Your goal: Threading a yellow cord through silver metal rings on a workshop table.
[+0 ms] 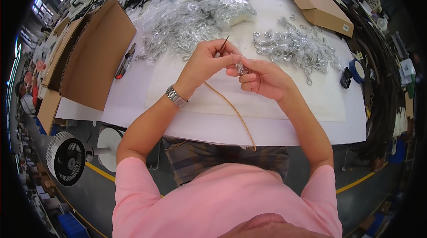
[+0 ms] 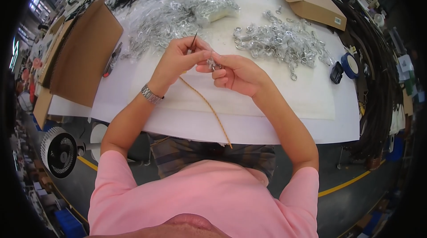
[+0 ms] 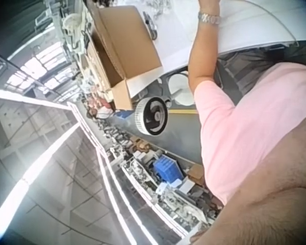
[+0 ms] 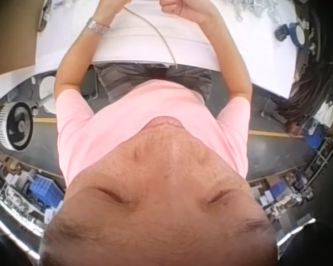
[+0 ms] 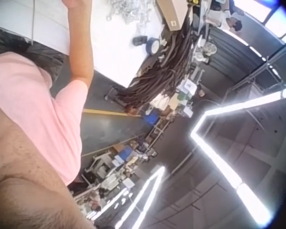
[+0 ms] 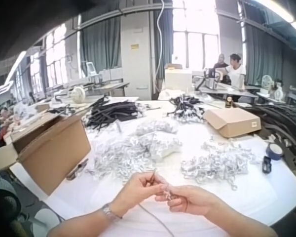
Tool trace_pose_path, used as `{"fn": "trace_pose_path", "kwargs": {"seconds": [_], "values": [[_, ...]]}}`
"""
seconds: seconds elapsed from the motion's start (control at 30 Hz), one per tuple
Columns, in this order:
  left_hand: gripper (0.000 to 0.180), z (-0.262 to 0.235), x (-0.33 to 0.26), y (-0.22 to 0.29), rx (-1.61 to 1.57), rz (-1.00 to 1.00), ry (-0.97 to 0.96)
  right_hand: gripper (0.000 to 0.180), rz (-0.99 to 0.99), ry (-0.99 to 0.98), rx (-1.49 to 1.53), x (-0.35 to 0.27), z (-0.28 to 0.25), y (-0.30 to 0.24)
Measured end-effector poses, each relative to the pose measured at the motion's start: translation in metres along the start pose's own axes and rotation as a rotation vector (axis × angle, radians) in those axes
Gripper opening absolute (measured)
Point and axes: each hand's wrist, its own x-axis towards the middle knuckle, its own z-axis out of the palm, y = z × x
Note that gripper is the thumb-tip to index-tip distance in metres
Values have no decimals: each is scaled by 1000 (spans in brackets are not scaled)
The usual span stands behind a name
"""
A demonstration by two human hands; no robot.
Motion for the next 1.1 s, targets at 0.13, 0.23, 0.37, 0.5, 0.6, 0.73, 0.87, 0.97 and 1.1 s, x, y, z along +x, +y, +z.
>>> {"fn": "trace_pose_path", "kwargs": {"seconds": [0.13,0.23,0.37,0.5,0.6,0.73,0.87,0.97,1.1], "values": [[14,1,0,9,-56,-38,-44,29,5,31,30,1,-17,2],[17,-18,-1,-5,-360,-171,-24,31,-94,126,-186,2,-6,3],[29,-30,7,-2,-249,-215,133,33,-241,249,-438,1,-3,3],[37,-17,7,3,31,-191,-46,27,-343,398,-651,1,1,5],[43,-8,-2,13,125,-80,-235,25,-431,433,-705,3,0,8],[42,5,-6,18,88,-181,-309,22,-522,446,-782,6,-1,18],[39,11,-6,11,104,-130,-189,21,-561,452,-811,9,9,27],[35,13,-4,-4,261,59,-47,22,-583,423,-751,10,11,32],[31,8,0,6,155,-96,-60,29,-518,427,-482,4,8,26]]}}
